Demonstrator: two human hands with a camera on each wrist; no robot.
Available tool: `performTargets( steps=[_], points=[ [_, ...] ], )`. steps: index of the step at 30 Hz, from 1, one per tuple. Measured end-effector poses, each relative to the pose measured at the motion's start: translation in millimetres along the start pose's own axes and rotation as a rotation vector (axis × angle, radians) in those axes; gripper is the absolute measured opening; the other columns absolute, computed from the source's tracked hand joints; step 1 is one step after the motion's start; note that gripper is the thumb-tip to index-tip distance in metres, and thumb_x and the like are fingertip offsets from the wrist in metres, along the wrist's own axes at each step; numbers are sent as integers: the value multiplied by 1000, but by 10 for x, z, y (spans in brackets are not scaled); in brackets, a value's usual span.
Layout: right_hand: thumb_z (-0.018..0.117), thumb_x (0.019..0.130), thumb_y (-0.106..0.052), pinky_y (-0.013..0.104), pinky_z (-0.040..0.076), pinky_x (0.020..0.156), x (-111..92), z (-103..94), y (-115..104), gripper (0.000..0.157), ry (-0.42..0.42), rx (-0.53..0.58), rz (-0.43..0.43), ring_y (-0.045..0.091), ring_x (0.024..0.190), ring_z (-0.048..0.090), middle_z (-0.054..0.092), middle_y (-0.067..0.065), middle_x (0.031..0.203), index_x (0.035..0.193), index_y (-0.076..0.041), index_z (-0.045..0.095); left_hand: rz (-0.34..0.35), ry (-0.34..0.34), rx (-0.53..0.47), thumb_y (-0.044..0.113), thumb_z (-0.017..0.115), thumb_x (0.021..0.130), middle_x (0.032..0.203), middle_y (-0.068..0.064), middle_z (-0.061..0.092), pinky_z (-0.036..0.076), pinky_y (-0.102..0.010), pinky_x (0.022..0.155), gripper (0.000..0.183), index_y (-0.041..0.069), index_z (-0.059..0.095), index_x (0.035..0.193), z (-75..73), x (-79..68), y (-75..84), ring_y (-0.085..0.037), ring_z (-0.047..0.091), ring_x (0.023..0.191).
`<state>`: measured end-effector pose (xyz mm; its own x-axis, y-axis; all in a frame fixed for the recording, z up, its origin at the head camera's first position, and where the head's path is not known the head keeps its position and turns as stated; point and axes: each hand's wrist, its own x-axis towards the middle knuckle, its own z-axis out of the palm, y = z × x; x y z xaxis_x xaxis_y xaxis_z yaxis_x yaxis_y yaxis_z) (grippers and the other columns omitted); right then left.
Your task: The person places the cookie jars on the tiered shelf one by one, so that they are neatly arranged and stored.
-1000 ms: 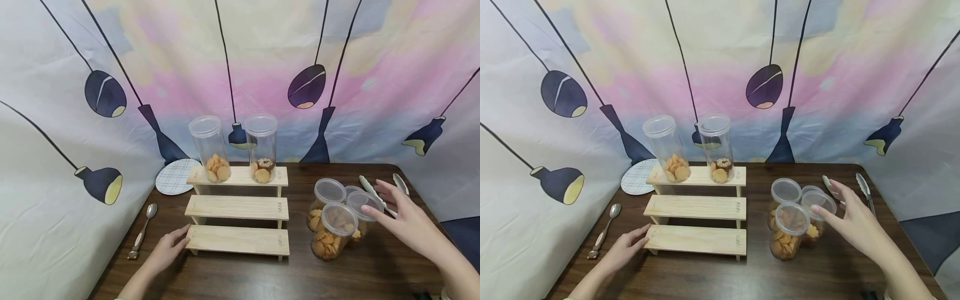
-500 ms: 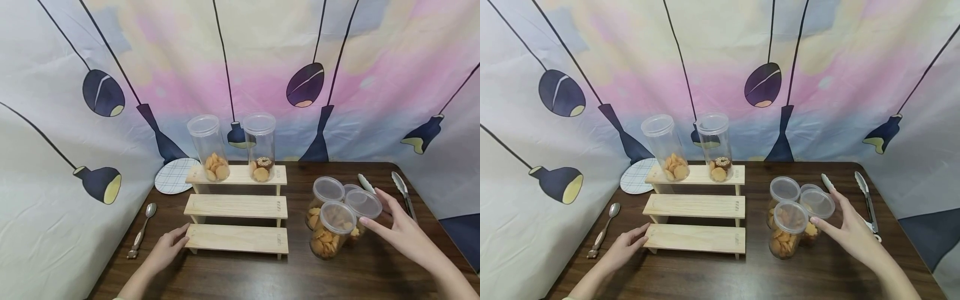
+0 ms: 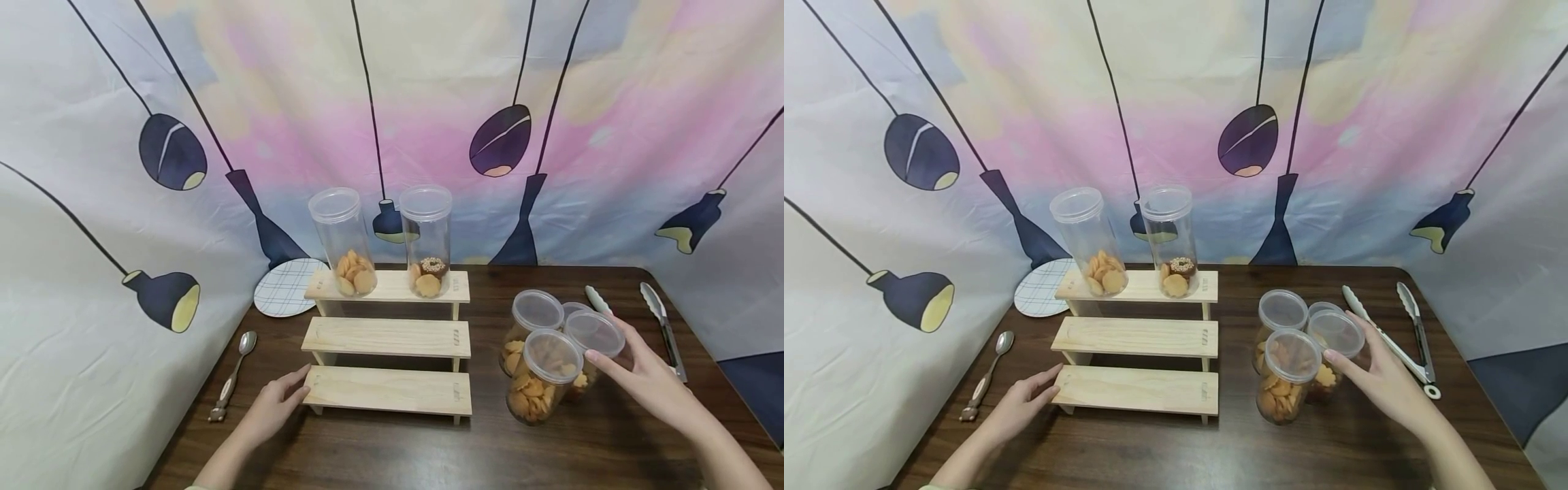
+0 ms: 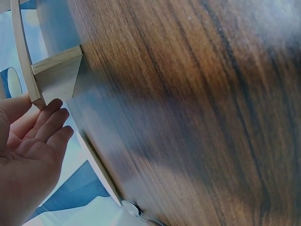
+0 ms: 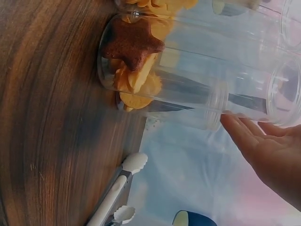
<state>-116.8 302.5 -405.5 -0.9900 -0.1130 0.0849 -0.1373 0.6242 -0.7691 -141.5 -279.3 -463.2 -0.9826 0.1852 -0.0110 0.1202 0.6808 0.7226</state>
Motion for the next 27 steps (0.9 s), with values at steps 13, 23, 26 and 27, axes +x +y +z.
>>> performTargets(
  steps=[13, 23, 26, 27],
  points=[
    [62, 96, -17, 13, 49, 72, -17, 65, 20, 72, 90, 77, -90, -4, 109, 52, 45, 26, 130, 151, -3, 18, 9, 2, 9, 13, 58, 98, 135, -24, 51, 38, -52, 101, 45, -8, 49, 136, 2, -6, 20, -37, 46, 125],
    [63, 95, -14, 14, 50, 71, -33, 36, 51, 68, 121, 106, -94, -11, 103, 51, 45, 24, 129, 149, -2, 23, -4, 0, 11, 15, 58, 98, 135, -24, 50, 37, -53, 102, 45, -7, 49, 136, -5, -9, 29, -38, 45, 126],
    [63, 95, -12, 13, 50, 70, -44, 12, 55, 67, 134, 95, -101, -11, 102, 51, 45, 23, 128, 149, -3, 25, -6, -3, 8, 15, 58, 98, 136, -23, 50, 36, -53, 103, 45, -6, 49, 136, -8, -5, 27, -37, 45, 127],
    [63, 95, -12, 13, 49, 70, -50, 3, 57, 67, 140, 91, -104, -11, 102, 51, 45, 22, 128, 149, -4, 26, -7, -4, 6, 15, 58, 98, 136, -23, 50, 36, -53, 102, 45, -6, 49, 137, -10, -6, 27, -37, 45, 127]
  ],
)
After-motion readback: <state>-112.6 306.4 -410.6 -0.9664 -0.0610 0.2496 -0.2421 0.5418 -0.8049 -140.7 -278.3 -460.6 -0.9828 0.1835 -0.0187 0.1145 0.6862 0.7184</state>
